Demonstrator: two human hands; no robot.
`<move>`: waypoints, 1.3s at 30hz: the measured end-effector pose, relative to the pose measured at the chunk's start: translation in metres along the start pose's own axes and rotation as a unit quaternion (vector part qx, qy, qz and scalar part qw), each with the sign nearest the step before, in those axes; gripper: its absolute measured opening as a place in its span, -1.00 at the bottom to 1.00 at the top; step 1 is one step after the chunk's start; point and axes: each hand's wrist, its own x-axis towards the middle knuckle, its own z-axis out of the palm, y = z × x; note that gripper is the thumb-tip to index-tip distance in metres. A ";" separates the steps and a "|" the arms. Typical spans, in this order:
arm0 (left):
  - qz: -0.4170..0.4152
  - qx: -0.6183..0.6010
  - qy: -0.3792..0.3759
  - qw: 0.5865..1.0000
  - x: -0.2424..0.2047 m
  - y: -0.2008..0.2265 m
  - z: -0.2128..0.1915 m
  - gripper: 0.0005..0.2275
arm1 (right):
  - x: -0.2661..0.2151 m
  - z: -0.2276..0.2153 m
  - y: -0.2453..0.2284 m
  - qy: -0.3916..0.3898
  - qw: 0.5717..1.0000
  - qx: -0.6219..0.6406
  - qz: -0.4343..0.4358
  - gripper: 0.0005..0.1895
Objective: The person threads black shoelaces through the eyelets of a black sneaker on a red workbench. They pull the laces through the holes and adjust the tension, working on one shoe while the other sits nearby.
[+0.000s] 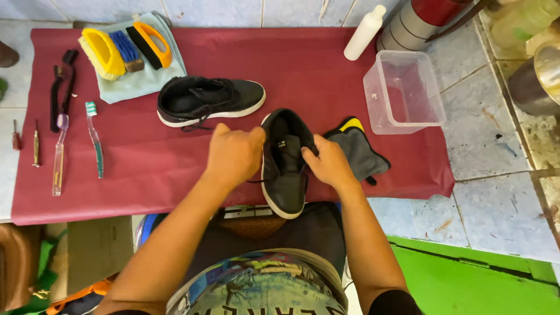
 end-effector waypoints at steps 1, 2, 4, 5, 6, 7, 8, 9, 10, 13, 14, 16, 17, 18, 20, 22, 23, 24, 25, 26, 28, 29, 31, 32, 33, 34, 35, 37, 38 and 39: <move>-0.003 -0.002 0.001 1.000 -0.002 -0.008 -0.010 -0.95 | 0.004 0.000 0.009 -0.002 1.000 -0.003 -0.001 -0.79; -0.059 -0.062 0.004 0.996 -0.006 -0.018 -0.021 -0.98 | 0.007 0.003 0.017 0.011 1.000 -0.004 -0.005 -0.79; -0.113 -0.120 0.004 0.986 -0.016 -0.037 -0.039 -0.97 | 0.012 0.009 0.029 0.026 1.000 -0.002 -0.008 -0.79; -0.150 -0.170 0.044 0.973 -0.023 -0.047 -0.044 -0.97 | 0.014 0.012 0.033 0.037 0.999 0.029 -0.003 -0.82; -0.188 -0.221 0.081 0.954 -0.032 -0.055 -0.050 -0.94 | 0.013 0.014 0.038 0.046 0.997 0.059 0.003 -0.84; -0.187 -0.220 0.076 0.954 -0.045 -0.062 -0.047 -0.94 | 0.013 0.015 0.033 0.045 0.997 0.062 0.007 -0.84; -0.281 -0.243 0.089 0.924 -0.059 -0.069 -0.045 -0.94 | 0.015 0.014 0.028 0.036 0.993 0.109 0.032 -0.84; -0.370 -0.264 0.102 0.885 -0.072 -0.077 -0.044 -0.93 | 0.016 0.014 0.022 0.028 0.986 0.155 0.057 -0.83; -0.374 -0.263 0.101 0.884 -0.086 -0.084 -0.037 -0.93 | 0.016 0.015 0.018 0.024 0.986 0.155 0.058 -0.83; -0.432 -0.313 0.197 0.823 -0.116 -0.100 -0.029 -0.94 | 0.021 0.021 0.012 0.028 0.973 0.209 0.092 -0.80; -0.499 -0.365 0.231 0.751 -0.121 -0.101 -0.033 -0.94 | 0.022 0.025 0.016 0.027 0.969 0.227 0.095 -0.79; -0.562 -0.409 0.265 0.668 -0.129 -0.105 -0.035 -0.93 | 0.023 0.030 0.021 0.021 0.965 0.244 0.097 -0.77; -0.583 -0.439 0.235 0.642 -0.134 -0.108 -0.033 -0.95 | 0.023 0.031 0.023 0.024 0.963 0.250 0.096 -0.78; -0.602 -0.466 0.207 0.614 -0.140 -0.112 -0.033 -0.97 | 0.024 0.033 0.024 0.024 0.962 0.257 0.094 -0.78; -0.596 -0.448 0.199 0.635 -0.160 -0.125 -0.021 -0.98 | 0.021 0.037 0.030 0.032 0.958 0.271 0.084 -0.79; -0.591 -0.427 0.194 0.656 -0.172 -0.132 -0.017 -0.97 | 0.019 0.041 0.038 0.037 0.955 0.287 0.071 -0.80; -0.589 -0.442 0.194 0.648 -0.174 -0.133 -0.019 -0.90 | 0.018 0.043 0.043 0.047 0.956 0.281 0.068 -0.79; -0.585 -0.458 0.193 0.641 -0.174 -0.135 -0.020 -0.82 | 0.019 0.044 0.048 0.061 0.957 0.276 0.065 -0.78; -0.588 -0.452 0.202 0.640 -0.179 -0.137 -0.024 -0.82 | 0.018 0.047 0.047 0.051 0.958 0.278 0.058 -0.78; -0.589 -0.466 0.202 0.629 -0.181 -0.139 -0.025 -0.76 | 0.015 0.048 0.048 0.062 0.957 0.276 0.062 -0.78; -0.589 -0.480 0.207 0.616 -0.188 -0.149 -0.025 -0.69 | 0.012 0.049 0.048 0.069 0.957 0.274 0.062 -0.79; -0.595 -0.483 0.245 0.594 -0.193 -0.157 -0.024 -0.65 | 0.012 0.050 0.047 0.078 0.955 0.279 0.066 -0.78; -0.598 -0.486 0.282 0.571 -0.200 -0.167 -0.031 -0.62 | 0.008 0.051 0.049 0.088 0.952 0.284 0.069 -0.77; -0.557 -0.327 0.347 0.679 -0.201 -0.170 -0.040 -0.61 | 0.009 0.053 0.050 0.095 0.954 0.279 0.062 -0.75; -0.489 -0.155 0.397 0.761 -0.201 -0.173 -0.048 -0.59 | 0.009 0.055 0.052 0.101 0.955 0.275 0.055 -0.74; -0.488 -0.155 0.398 0.761 -0.181 -0.151 -0.062 -0.59 | 0.007 0.057 0.052 0.102 0.954 0.275 0.054 -0.74; -0.460 -0.151 0.395 0.781 -0.161 -0.130 -0.077 -0.63 | 0.005 0.059 0.052 0.108 0.954 0.276 0.053 -0.74; -0.429 -0.147 0.397 0.798 -0.128 -0.088 -0.084 -0.65 | 0.002 0.061 0.054 0.115 0.953 0.276 0.048 -0.74; -0.328 -0.197 0.331 0.862 -0.118 -0.067 -0.077 -0.74 | -0.003 0.062 0.055 0.114 0.951 0.284 0.048 -0.75; -0.220 -0.242 0.260 0.909 -0.106 -0.046 -0.069 -0.82 | -0.007 0.062 0.057 0.114 0.948 0.292 0.049 -0.75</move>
